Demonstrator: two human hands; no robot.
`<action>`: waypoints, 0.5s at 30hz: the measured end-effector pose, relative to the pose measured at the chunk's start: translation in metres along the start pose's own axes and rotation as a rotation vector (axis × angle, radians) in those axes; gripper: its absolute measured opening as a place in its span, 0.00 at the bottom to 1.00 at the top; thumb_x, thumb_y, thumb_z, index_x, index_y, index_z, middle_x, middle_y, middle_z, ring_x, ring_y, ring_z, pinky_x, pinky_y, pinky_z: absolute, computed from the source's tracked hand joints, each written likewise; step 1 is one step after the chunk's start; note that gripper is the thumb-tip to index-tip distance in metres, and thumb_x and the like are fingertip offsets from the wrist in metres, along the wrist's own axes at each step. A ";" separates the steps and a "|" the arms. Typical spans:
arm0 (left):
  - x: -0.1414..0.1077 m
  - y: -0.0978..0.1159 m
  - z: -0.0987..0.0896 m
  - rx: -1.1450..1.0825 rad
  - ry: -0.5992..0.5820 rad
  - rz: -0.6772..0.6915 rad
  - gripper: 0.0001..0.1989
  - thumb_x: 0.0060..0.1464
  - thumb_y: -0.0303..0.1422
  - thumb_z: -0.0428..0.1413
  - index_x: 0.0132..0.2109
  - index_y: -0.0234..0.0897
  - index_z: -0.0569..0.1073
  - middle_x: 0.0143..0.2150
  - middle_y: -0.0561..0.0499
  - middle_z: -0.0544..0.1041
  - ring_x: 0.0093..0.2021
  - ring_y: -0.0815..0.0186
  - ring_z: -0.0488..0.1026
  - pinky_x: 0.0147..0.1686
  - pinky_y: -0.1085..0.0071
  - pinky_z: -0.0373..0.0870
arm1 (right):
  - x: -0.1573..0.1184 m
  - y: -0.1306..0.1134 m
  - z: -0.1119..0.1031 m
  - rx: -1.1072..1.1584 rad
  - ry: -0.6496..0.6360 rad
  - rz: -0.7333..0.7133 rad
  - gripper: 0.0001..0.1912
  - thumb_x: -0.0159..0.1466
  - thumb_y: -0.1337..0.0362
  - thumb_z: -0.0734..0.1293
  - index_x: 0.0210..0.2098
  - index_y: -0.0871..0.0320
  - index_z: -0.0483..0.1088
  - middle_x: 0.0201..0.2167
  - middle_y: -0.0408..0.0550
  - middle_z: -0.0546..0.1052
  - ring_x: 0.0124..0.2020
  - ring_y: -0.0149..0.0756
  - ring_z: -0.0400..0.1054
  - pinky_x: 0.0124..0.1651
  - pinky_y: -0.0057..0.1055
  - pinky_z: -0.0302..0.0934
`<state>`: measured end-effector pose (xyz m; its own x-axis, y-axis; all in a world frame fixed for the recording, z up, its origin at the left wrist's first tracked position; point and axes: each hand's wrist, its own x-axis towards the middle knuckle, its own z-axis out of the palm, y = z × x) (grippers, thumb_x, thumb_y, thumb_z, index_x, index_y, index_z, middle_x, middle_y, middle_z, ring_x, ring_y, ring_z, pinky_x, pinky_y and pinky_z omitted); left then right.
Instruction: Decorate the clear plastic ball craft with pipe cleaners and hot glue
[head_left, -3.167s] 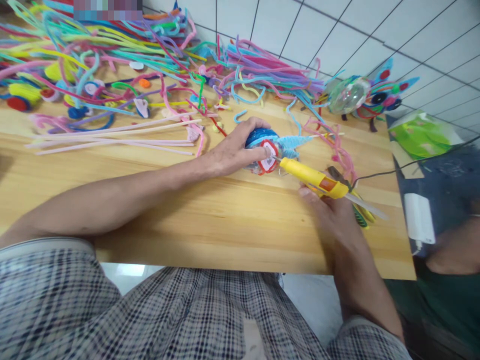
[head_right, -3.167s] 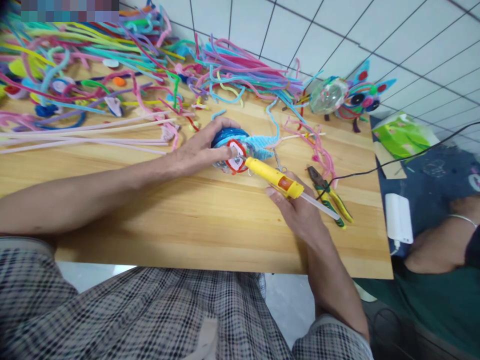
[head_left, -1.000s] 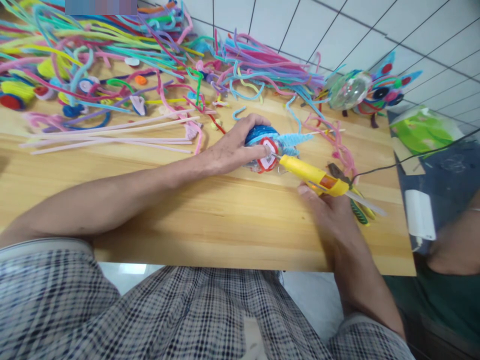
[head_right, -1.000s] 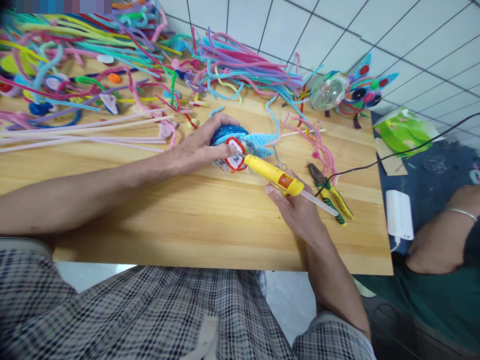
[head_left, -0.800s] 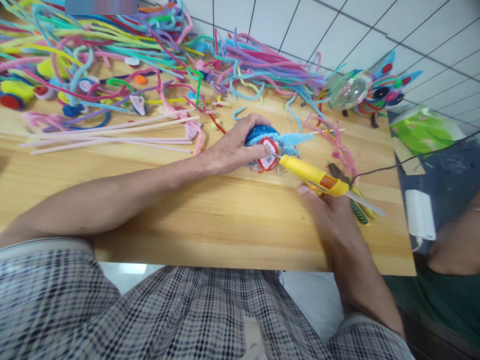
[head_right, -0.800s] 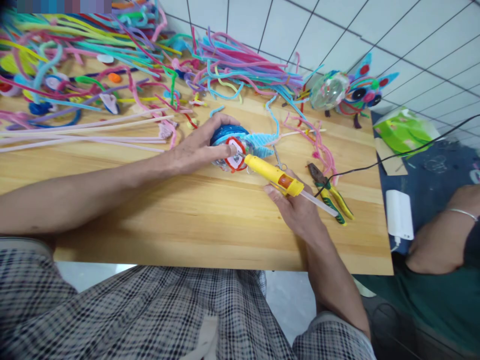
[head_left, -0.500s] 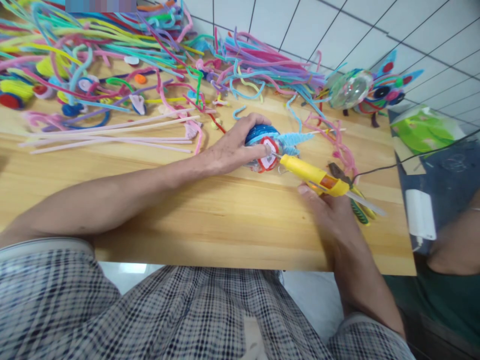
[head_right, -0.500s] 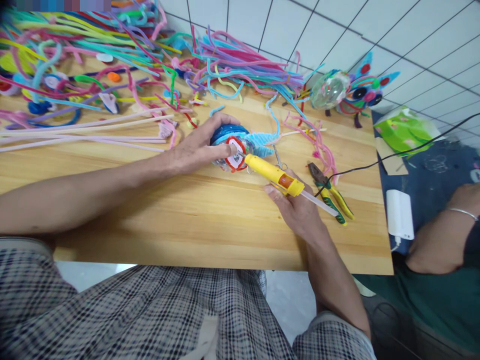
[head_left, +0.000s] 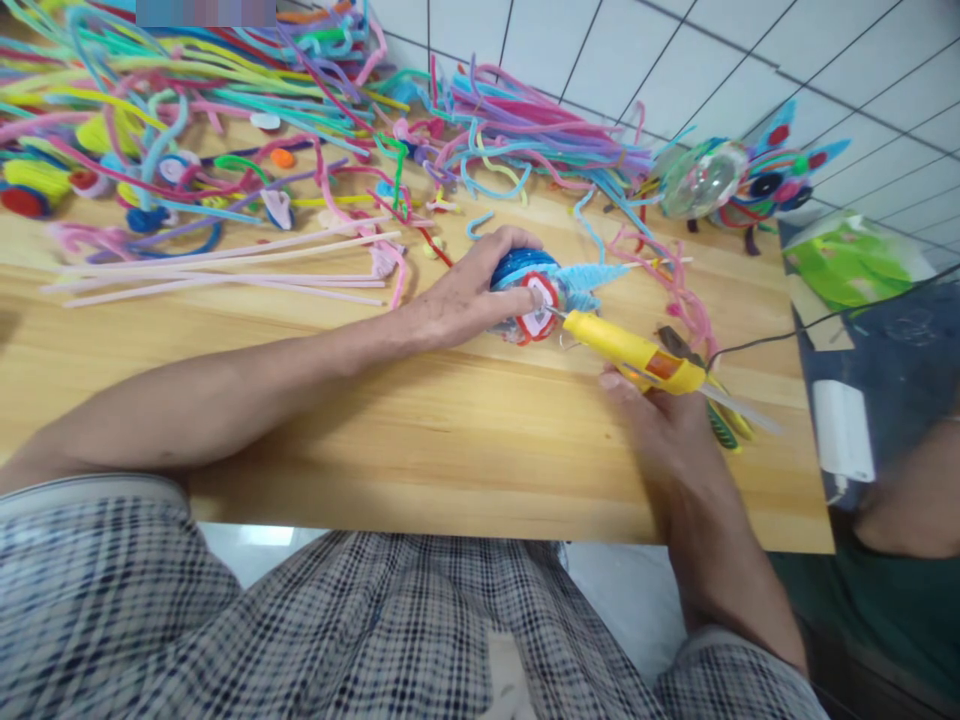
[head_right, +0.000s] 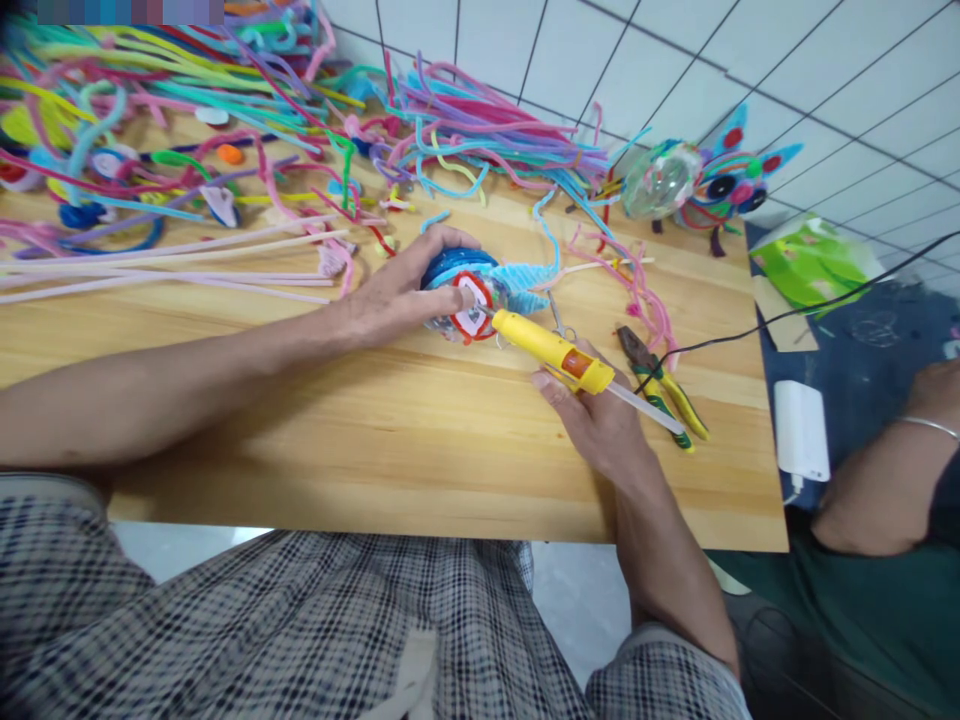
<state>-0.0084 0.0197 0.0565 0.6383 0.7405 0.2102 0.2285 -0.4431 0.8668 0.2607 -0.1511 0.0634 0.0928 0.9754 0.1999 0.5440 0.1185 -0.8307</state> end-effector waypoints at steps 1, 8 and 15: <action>0.000 0.000 0.000 0.003 0.002 0.002 0.29 0.66 0.44 0.61 0.69 0.39 0.71 0.69 0.42 0.77 0.70 0.49 0.74 0.73 0.49 0.71 | 0.000 -0.001 0.000 -0.023 -0.006 -0.021 0.04 0.72 0.55 0.77 0.45 0.45 0.82 0.41 0.42 0.83 0.44 0.42 0.79 0.50 0.42 0.76; 0.000 0.001 0.000 -0.007 0.002 -0.015 0.29 0.66 0.45 0.62 0.69 0.40 0.71 0.69 0.43 0.77 0.70 0.48 0.73 0.73 0.48 0.71 | 0.007 0.009 -0.003 -0.090 -0.058 -0.158 0.05 0.74 0.53 0.75 0.45 0.45 0.81 0.40 0.41 0.83 0.43 0.42 0.79 0.49 0.43 0.76; -0.001 0.004 -0.001 -0.012 0.003 -0.024 0.29 0.65 0.44 0.62 0.68 0.40 0.72 0.69 0.42 0.77 0.69 0.47 0.74 0.72 0.48 0.73 | 0.005 0.000 -0.001 -0.049 -0.031 -0.070 0.07 0.73 0.53 0.76 0.46 0.47 0.82 0.41 0.43 0.84 0.42 0.42 0.79 0.50 0.43 0.76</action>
<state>-0.0093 0.0174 0.0605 0.6303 0.7525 0.1910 0.2349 -0.4193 0.8770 0.2623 -0.1464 0.0649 0.0275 0.9704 0.2400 0.5884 0.1784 -0.7886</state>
